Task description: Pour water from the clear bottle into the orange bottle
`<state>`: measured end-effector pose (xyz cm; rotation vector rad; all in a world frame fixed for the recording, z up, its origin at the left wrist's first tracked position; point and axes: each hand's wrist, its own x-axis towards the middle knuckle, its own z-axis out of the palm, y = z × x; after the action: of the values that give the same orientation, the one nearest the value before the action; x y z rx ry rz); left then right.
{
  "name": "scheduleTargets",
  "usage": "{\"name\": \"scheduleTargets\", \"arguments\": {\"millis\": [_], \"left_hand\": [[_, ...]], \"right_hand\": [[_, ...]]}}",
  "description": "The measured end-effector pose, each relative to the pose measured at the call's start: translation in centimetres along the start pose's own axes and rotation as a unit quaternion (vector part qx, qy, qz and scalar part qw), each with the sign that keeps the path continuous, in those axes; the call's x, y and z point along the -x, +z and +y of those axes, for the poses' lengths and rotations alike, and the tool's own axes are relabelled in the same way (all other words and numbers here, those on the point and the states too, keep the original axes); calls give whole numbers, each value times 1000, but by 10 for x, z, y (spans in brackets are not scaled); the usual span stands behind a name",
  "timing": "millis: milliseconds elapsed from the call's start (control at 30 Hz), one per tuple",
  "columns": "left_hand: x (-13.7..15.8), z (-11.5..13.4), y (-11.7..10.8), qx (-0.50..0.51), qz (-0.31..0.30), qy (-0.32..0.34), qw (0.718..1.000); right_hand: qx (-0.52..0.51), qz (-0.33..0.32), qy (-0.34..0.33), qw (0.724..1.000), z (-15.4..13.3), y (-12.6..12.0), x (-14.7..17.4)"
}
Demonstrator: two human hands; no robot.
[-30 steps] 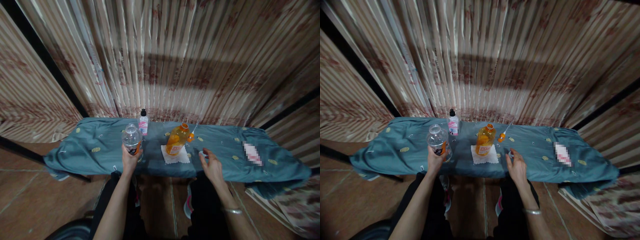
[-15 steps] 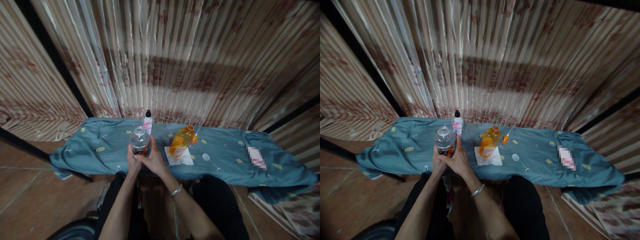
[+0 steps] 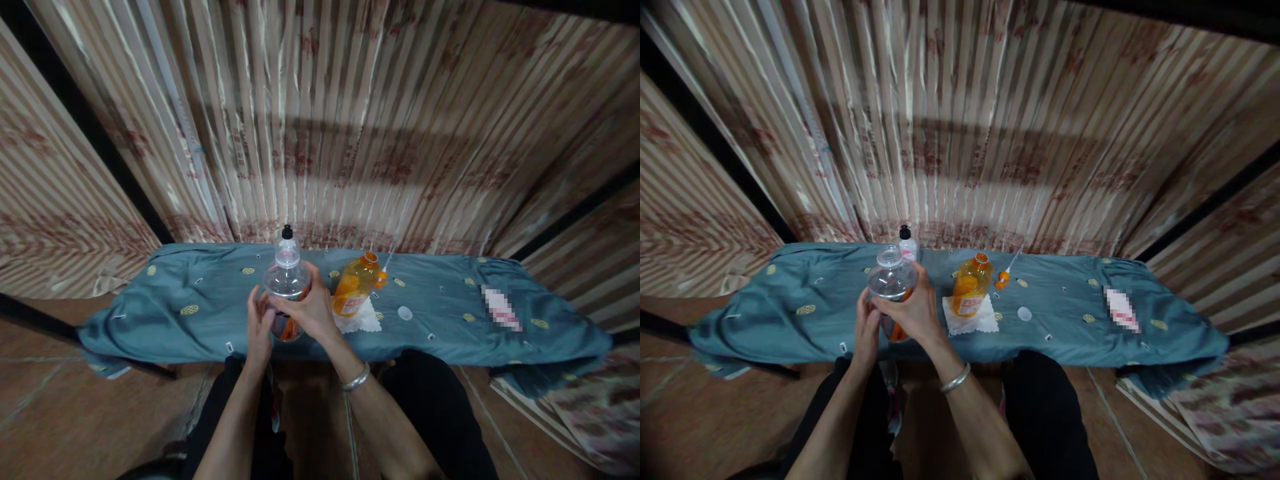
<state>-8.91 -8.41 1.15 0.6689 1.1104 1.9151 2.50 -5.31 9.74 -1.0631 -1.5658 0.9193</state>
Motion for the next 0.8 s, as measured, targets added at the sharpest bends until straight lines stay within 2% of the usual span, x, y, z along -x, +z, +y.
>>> {"name": "scheduleTargets", "arguments": {"millis": [100, 200, 267, 500, 633, 700, 800], "left_hand": [[0, -5, 6, 71, 3, -99, 993], [8, -8, 16, 116, -23, -211, 970], [17, -7, 23, 140, -27, -255, 956], [27, -6, 33, 197, -10, -314, 929], [24, -3, 35, 208, -3, -318, 925], [23, -1, 37, 211, -7, -321, 923], [22, 4, 40, 212, -6, -328, 921]], "right_hand": [[-28, 21, -22, 999, -10, -14, -4], [-59, 31, -41, 997, -17, -24, -5], [-74, 31, -50, 996, -19, -27, -5], [-63, 1, -78, 995, -15, -34, 0], [18, -39, -82, 996, -4, -60, 23], [45, -8, -87, 995, 4, -83, 32], [78, 136, -78, 985, 8, -125, 28]]}}
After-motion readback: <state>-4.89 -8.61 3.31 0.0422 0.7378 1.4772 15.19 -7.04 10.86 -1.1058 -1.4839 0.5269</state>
